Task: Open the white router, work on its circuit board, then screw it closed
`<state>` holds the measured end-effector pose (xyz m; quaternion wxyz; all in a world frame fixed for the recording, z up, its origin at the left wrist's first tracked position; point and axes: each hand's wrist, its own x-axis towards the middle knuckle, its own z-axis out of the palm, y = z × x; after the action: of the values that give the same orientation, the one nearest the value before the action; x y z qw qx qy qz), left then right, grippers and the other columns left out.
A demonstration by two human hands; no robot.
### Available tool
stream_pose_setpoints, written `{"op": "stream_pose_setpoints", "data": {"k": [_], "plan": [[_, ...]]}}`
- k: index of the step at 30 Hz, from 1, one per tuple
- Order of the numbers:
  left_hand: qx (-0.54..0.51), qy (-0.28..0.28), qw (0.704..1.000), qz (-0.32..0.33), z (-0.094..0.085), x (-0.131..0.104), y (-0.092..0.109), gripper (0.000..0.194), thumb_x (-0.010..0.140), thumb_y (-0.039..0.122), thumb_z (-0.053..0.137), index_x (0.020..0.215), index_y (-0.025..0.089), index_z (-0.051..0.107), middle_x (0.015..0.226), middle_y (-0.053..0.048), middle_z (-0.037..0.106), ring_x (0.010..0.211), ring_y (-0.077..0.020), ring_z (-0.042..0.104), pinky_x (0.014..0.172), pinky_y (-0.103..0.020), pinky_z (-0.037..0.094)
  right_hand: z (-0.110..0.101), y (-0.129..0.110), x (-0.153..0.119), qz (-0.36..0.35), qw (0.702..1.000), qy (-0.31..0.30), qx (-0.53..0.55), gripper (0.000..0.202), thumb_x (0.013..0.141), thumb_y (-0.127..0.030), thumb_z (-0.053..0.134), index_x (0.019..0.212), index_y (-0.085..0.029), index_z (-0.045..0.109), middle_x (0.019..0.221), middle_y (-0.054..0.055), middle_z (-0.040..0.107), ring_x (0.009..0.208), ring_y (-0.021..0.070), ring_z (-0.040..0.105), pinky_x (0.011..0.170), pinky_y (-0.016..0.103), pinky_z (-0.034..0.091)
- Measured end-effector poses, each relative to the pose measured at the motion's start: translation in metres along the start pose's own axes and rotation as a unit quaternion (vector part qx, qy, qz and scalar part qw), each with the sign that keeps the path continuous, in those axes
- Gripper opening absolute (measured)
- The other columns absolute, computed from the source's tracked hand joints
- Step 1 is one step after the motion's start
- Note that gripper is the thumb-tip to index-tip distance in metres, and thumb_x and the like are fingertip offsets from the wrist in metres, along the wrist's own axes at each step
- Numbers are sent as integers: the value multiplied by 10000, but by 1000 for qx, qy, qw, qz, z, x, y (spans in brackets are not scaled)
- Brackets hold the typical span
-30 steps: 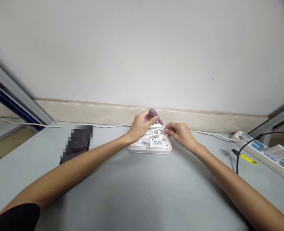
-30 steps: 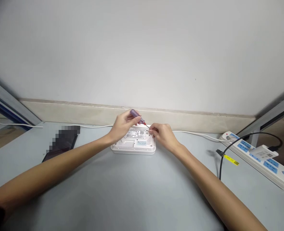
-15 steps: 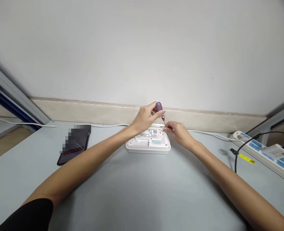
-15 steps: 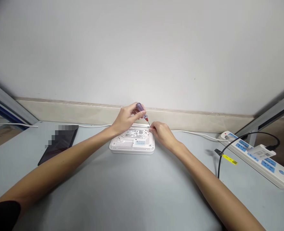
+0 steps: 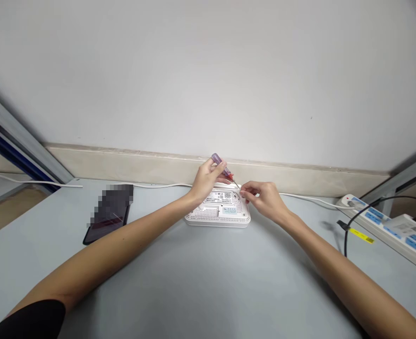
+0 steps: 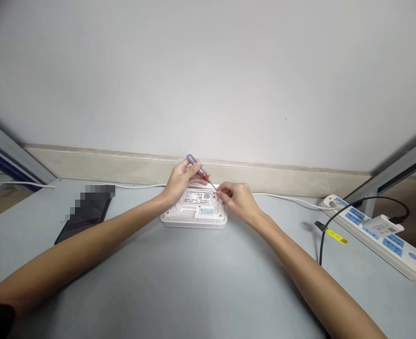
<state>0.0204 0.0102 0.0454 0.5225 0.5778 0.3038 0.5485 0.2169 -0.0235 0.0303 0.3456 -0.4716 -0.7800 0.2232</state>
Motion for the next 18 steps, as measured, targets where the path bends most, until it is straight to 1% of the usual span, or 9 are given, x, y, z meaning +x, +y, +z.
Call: {"op": "stream_pose_setpoints", "data": {"k": [2,4,7,9,11,13,15,17,18], "plan": [[-57,27,997,-53,3,-3,-3,169,930,327,552,923,172,486,759,-45,679,670,-182,709,661,-326,591,-1,-6,-2,5,1000,-4,14,115,862,-209,569,799,-182,661,661,-17,672,578,126,616,636,254,462],[-97,41,990,-93,5,-6,-3,158,941,313,540,925,175,465,773,-47,683,660,-184,716,665,-326,592,-2,-11,-3,13,1000,-13,21,116,859,-214,576,791,-178,663,659,-14,671,563,124,616,617,251,464],[-127,64,982,-121,7,-11,-1,139,944,279,541,910,166,467,808,-63,688,700,-188,728,714,-322,592,-6,-16,-4,24,999,-30,19,122,854,-208,578,790,-175,677,688,-1,685,566,129,623,605,254,473],[-137,91,977,-135,8,-14,1,136,954,268,526,895,157,474,810,-75,686,719,-194,732,741,-328,593,-10,-18,-3,31,999,-31,6,138,855,-190,566,830,-176,702,752,12,710,606,136,639,630,262,486],[-152,118,970,-152,10,-16,3,146,966,265,502,879,150,477,800,-83,681,731,-204,735,767,-341,596,-13,-19,-3,36,999,-17,-17,179,856,-164,549,894,-180,723,853,27,732,682,148,658,683,277,496],[-173,140,961,-166,11,-18,3,155,972,258,488,863,148,474,793,-87,675,745,-211,737,803,-355,596,-15,-17,-2,40,999,2,-24,214,860,-151,531,935,-186,729,883,32,735,739,162,667,721,295,498],[-194,164,950,-179,12,-20,2,156,973,250,486,852,151,468,793,-86,670,758,-213,739,832,-359,594,-14,-13,-2,45,999,6,4,211,874,-172,515,917,-188,721,805,29,724,734,172,670,715,308,502],[-211,188,939,-195,13,-22,0,160,972,246,487,842,156,459,800,-91,667,772,-216,740,842,-353,596,-10,-10,-2,49,996,10,69,185,892,-223,514,890,-181,695,747,30,709,709,178,677,693,314,516],[-217,199,934,-203,13,-22,-1,163,972,246,487,837,160,455,804,-95,666,778,-218,741,842,-350,598,-7,-8,-2,51,993,17,109,169,896,-255,525,883,-177,674,749,36,709,707,182,683,690,318,526]]}}
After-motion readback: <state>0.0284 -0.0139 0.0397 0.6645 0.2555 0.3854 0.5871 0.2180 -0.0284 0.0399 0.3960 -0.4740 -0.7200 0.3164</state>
